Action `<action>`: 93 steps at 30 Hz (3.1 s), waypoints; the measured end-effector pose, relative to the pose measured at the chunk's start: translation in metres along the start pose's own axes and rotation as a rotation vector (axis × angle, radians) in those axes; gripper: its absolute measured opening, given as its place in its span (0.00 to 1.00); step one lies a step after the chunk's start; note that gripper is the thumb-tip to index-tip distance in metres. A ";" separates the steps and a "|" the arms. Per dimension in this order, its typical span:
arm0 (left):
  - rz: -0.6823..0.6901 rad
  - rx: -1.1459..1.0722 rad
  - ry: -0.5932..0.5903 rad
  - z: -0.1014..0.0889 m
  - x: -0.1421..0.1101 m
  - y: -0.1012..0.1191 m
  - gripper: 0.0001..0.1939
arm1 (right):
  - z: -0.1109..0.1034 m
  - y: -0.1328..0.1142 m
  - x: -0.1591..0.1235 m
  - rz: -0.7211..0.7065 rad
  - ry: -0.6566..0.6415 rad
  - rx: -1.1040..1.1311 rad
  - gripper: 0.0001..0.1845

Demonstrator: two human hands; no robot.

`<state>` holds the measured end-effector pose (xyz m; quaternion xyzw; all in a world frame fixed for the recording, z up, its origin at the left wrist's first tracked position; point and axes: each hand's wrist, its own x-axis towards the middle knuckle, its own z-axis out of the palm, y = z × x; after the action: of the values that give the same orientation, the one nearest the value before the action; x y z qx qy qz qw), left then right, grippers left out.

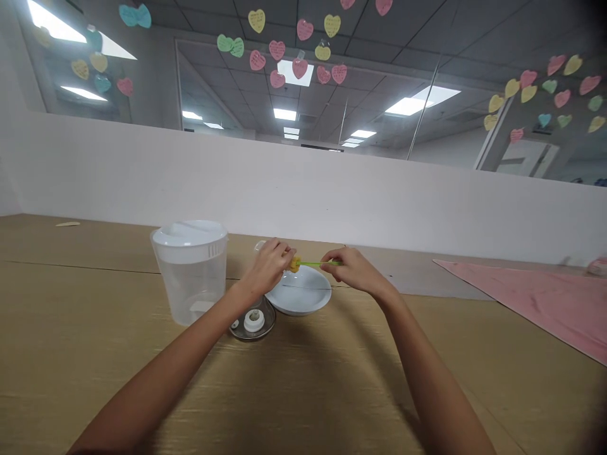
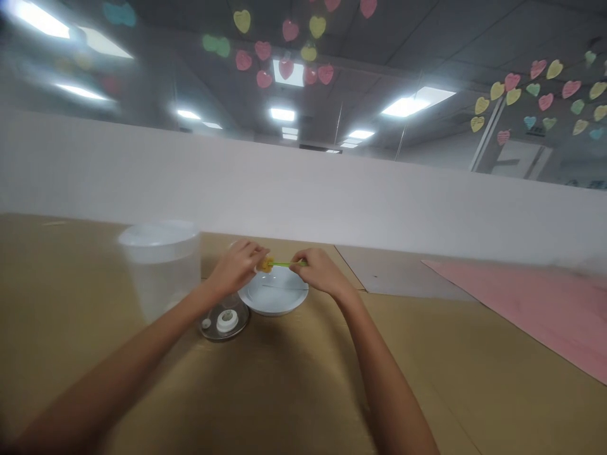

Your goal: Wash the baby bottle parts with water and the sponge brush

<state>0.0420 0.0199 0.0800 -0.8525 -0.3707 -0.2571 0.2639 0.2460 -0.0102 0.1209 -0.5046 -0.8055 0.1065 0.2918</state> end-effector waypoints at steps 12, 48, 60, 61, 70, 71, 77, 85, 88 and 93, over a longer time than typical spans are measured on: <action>0.009 -0.204 0.015 0.009 0.004 0.007 0.19 | -0.013 0.013 -0.001 -0.130 -0.118 -0.060 0.15; -0.514 -0.738 0.066 -0.025 0.006 -0.009 0.39 | -0.012 0.062 0.015 0.569 -0.038 -0.613 0.14; -0.379 -1.144 -0.227 -0.044 0.002 0.015 0.28 | 0.044 0.112 0.023 0.657 -0.632 -0.415 0.09; -0.350 -1.131 -0.235 -0.042 0.002 0.016 0.27 | 0.047 0.115 0.023 0.666 -0.682 -0.393 0.09; -0.187 -0.875 -0.385 -0.050 -0.004 0.035 0.33 | 0.059 0.122 0.021 0.698 -0.862 -0.258 0.11; -0.169 -0.845 -0.416 -0.049 -0.005 0.038 0.33 | 0.058 0.122 0.021 0.694 -0.844 -0.247 0.11; -0.070 -0.721 -0.581 -0.034 -0.007 0.047 0.24 | 0.036 0.115 0.024 0.598 -0.570 -0.196 0.13; -0.093 -0.645 -0.706 -0.022 -0.010 0.043 0.25 | 0.037 0.093 0.029 0.468 -0.474 -0.071 0.20; -0.080 -0.647 -0.747 -0.019 -0.009 0.041 0.24 | 0.038 0.088 0.027 0.444 -0.521 -0.049 0.18; -0.050 -0.616 -0.781 -0.019 -0.006 0.040 0.25 | 0.037 0.085 0.026 0.377 -0.459 -0.008 0.15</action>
<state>0.0642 -0.0186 0.0798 -0.9143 -0.3692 -0.0223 -0.1652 0.2806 0.0571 0.0610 -0.6092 -0.7429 0.2669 0.0753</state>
